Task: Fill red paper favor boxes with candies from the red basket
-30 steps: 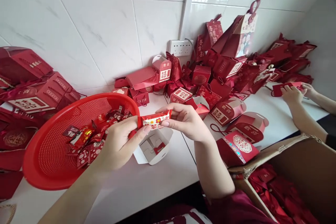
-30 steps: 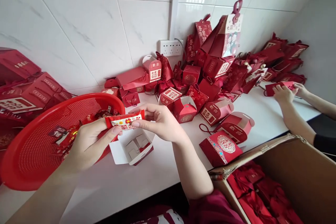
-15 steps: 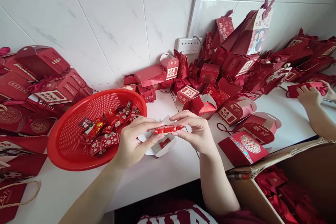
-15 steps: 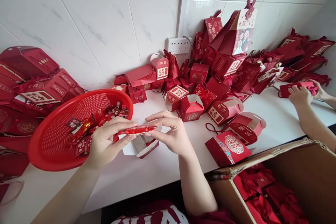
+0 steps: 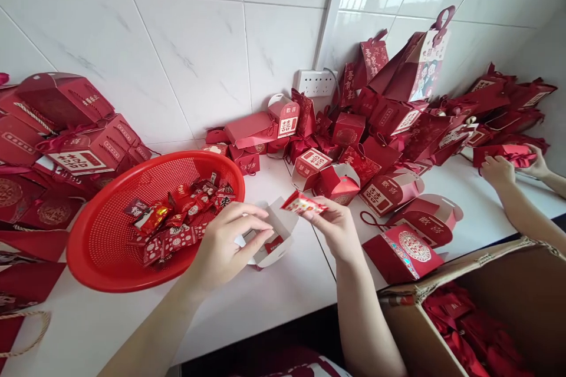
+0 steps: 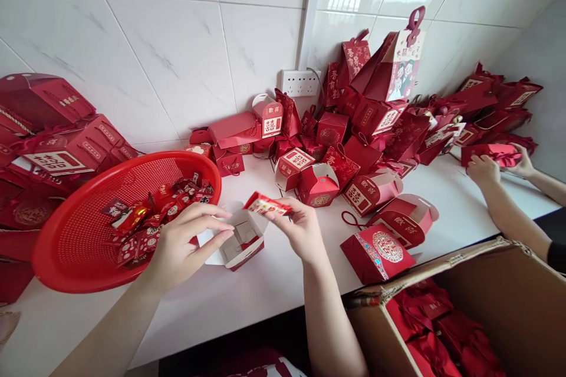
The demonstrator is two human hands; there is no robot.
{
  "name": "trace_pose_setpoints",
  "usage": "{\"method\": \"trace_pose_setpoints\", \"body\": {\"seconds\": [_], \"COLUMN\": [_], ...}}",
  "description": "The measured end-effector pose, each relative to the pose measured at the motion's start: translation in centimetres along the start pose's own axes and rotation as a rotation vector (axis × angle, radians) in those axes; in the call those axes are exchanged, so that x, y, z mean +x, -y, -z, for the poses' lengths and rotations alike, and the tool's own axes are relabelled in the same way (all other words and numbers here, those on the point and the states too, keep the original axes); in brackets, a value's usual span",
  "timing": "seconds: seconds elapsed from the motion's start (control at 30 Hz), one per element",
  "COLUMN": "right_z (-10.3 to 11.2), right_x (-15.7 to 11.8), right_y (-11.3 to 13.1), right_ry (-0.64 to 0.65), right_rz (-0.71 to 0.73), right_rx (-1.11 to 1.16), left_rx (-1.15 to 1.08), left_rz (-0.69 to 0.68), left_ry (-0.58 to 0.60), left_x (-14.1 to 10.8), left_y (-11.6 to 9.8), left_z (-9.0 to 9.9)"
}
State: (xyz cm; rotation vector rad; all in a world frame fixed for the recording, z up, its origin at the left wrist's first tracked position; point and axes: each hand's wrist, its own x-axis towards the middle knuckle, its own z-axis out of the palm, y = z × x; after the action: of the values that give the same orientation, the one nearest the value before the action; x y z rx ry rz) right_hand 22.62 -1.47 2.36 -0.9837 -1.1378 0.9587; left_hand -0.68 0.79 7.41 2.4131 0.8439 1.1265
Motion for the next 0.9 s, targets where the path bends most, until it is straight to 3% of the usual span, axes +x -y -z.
{"method": "trace_pose_setpoints", "body": {"seconds": [0.17, 0.27, 0.4, 0.53, 0.63, 0.77, 0.9], "right_z": [3.2, 5.5, 7.9, 9.1, 9.3, 8.8, 8.3], "right_x": [-0.3, -1.0, -2.2, -2.3, -1.3, -0.3, -0.7], "right_y": [-1.1, -0.8, -0.5, -1.4, -2.2, -2.7, -2.8], "right_ry": [-0.393, -0.580, -0.823, -1.054, -1.145, -1.157, -1.154], "right_rz": [-0.169, -0.205, -0.026, 0.213, 0.255, 0.234, 0.229], "right_rx": [0.293, 0.403, 0.415, 0.420, 0.396, 0.304, 0.251], "left_rx": [0.011, 0.103, 0.247, 0.282, 0.421, 0.508, 0.489], "left_rz": [0.013, -0.068, -0.264, -0.431, -0.510, -0.551, -0.623], "left_ry": [0.356, 0.440, 0.300, 0.031, -0.150, -0.204, -0.182], "left_x": [-0.1, -0.3, -1.2, -2.5, -3.5, -4.6, -5.7], "left_y": [0.4, 1.0, 1.6, 2.9, 4.4, 5.1, 3.6], "left_z": [-0.7, -1.6, -1.9, -1.2, -1.3, -2.9, -4.8]}}
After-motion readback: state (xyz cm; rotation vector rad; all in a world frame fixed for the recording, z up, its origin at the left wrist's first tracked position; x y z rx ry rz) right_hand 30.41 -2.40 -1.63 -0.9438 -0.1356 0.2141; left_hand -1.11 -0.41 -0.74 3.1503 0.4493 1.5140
